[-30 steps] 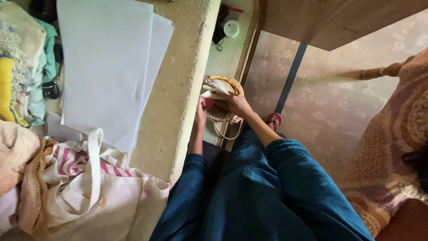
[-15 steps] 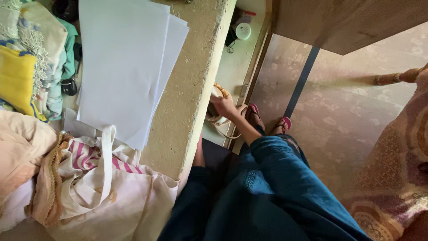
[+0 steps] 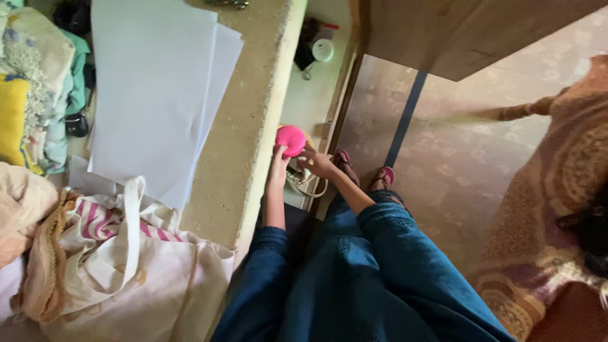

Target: The person packs a black laptop bag with a laptop, power adapter, and cables, then adds a small bottle, a cloth pouch, and a pink case from a nearby shelf. The bag is closed and placed on the floor.

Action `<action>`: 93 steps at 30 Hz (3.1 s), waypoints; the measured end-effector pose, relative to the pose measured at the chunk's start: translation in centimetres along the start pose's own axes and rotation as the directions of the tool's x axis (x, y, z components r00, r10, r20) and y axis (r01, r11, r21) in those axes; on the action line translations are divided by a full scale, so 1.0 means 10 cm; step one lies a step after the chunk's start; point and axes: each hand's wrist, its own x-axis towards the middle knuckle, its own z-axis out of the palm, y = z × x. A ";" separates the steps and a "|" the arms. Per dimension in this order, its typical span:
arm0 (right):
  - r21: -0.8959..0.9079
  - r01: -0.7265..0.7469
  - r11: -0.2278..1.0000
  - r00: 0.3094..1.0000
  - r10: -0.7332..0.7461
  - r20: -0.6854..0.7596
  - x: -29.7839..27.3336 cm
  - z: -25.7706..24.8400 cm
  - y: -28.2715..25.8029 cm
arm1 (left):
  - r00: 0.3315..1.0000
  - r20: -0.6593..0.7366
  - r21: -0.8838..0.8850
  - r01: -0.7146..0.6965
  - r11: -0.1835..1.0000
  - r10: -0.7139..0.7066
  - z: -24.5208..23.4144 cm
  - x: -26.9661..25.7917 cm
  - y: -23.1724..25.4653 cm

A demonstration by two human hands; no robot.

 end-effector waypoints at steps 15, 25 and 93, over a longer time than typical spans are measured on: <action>0.920 0.055 0.388 0.877 0.421 -0.230 -1.30 -1.33 -0.42 | 0.781 0.561 0.337 0.089 0.937 -0.276 1.10 -0.21 -0.84; 0.797 0.265 0.542 0.707 0.453 -0.543 -2.02 -1.79 -0.51 | 0.709 0.616 0.465 0.025 0.885 -0.344 1.99 -0.32 -1.41; 0.374 0.789 0.488 -0.156 0.747 -0.646 -6.54 -3.91 0.56 | 0.259 0.597 0.755 -0.502 0.423 -0.759 5.45 -2.80 -5.40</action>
